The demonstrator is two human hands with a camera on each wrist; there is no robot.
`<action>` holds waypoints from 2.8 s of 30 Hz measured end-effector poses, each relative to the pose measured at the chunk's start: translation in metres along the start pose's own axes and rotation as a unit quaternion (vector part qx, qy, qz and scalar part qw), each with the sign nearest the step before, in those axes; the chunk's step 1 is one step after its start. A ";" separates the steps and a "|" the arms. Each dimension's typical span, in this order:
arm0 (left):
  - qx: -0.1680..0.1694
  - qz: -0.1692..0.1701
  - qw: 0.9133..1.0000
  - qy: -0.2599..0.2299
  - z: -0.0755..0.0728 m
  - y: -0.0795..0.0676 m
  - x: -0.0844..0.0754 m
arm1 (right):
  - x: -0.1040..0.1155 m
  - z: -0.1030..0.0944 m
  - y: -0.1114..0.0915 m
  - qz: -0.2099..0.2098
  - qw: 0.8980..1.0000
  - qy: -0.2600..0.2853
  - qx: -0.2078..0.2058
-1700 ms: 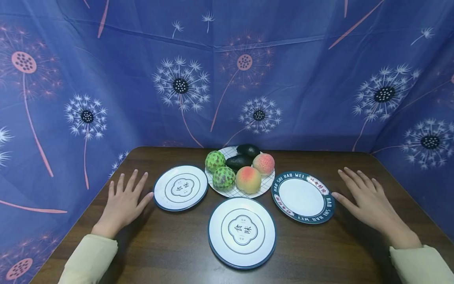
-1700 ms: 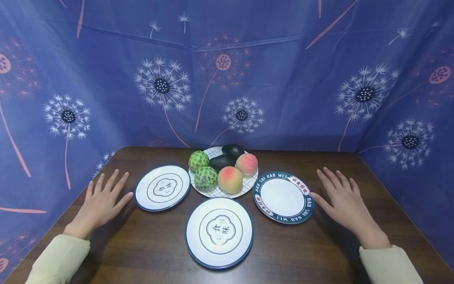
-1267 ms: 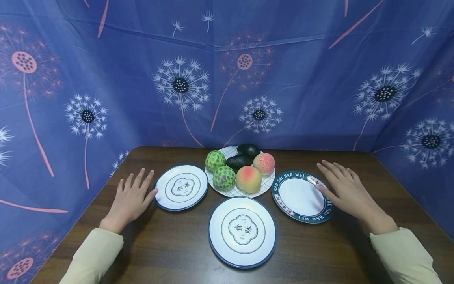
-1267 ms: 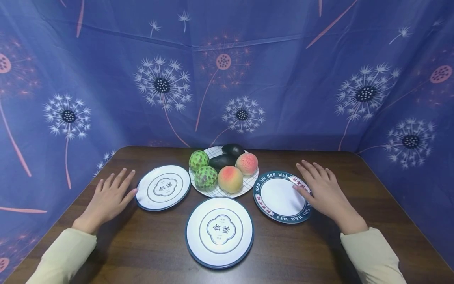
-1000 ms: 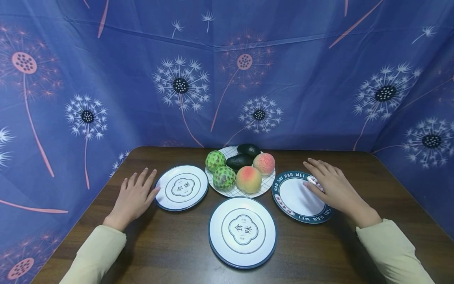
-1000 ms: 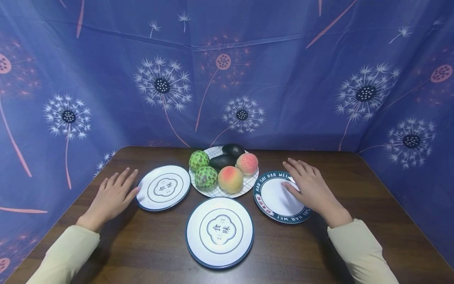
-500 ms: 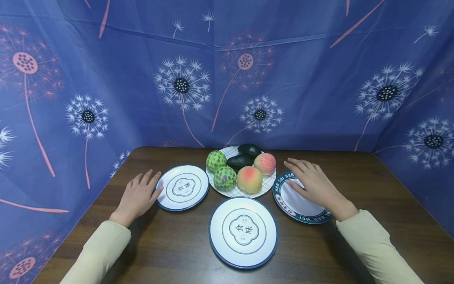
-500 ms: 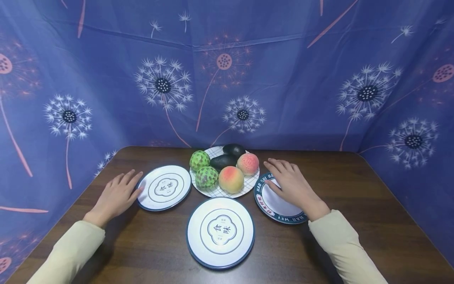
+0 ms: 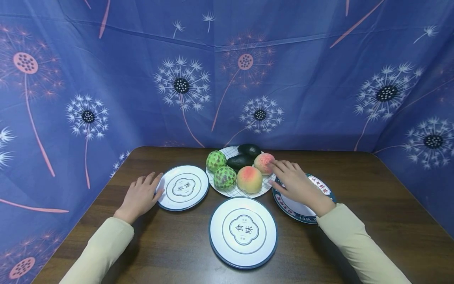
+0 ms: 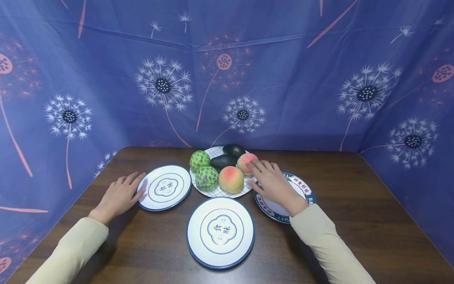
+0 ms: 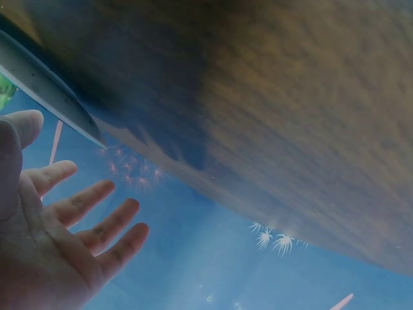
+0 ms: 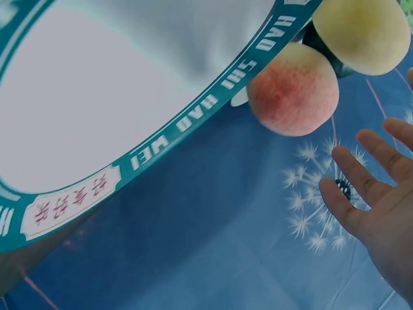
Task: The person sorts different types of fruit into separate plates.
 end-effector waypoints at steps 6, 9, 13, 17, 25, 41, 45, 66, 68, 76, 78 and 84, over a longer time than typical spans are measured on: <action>0.010 0.004 1.000 0.007 0.002 0.003 0.000 | 0.012 0.005 0.007 -0.006 0.999 0.027 0.015; 0.011 0.008 1.000 0.010 0.003 0.005 0.000 | 0.018 0.006 0.012 -0.022 0.999 0.036 0.006; 0.009 0.013 1.000 0.016 0.005 0.006 0.000 | 0.026 0.011 0.017 -0.040 0.999 0.024 0.000; 0.010 0.016 1.000 0.017 0.006 0.008 0.000 | 0.030 0.017 0.021 -0.033 0.999 0.021 0.017; 0.014 0.020 1.000 0.009 0.009 0.008 0.001 | 0.037 0.025 0.028 -0.040 0.999 0.019 0.030; 0.025 0.027 0.999 0.004 0.016 0.008 0.000 | 0.044 0.036 0.033 -0.025 0.997 0.044 0.065; 0.020 0.026 0.999 0.001 0.015 0.007 0.001 | 0.045 0.037 0.033 -0.025 0.996 0.045 0.069; 0.024 0.019 1.000 -0.002 0.016 0.006 0.000 | 0.051 0.040 0.036 -0.039 0.997 0.002 0.063; 0.022 0.021 1.000 -0.002 0.015 0.006 -0.001 | 0.051 0.039 0.036 -0.041 0.997 0.003 0.059; 0.016 0.022 1.000 -0.002 0.014 0.005 0.000 | 0.051 0.038 0.037 -0.046 0.998 0.005 0.047; 0.016 0.022 1.000 -0.004 0.015 0.006 0.000 | 0.051 0.038 0.037 -0.046 0.998 0.003 0.046; 0.021 0.021 0.999 -0.013 0.016 0.005 0.000 | 0.051 0.032 0.039 -0.042 0.998 0.020 0.042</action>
Point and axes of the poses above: each hand's wrist, its own y-axis towards the middle knuckle, its own z-axis out of the palm, x = y × z, the point moved 6 cm from there along y, towards the middle knuckle, and after that the axes turned 9 degrees about z, right-handed, at the moved point
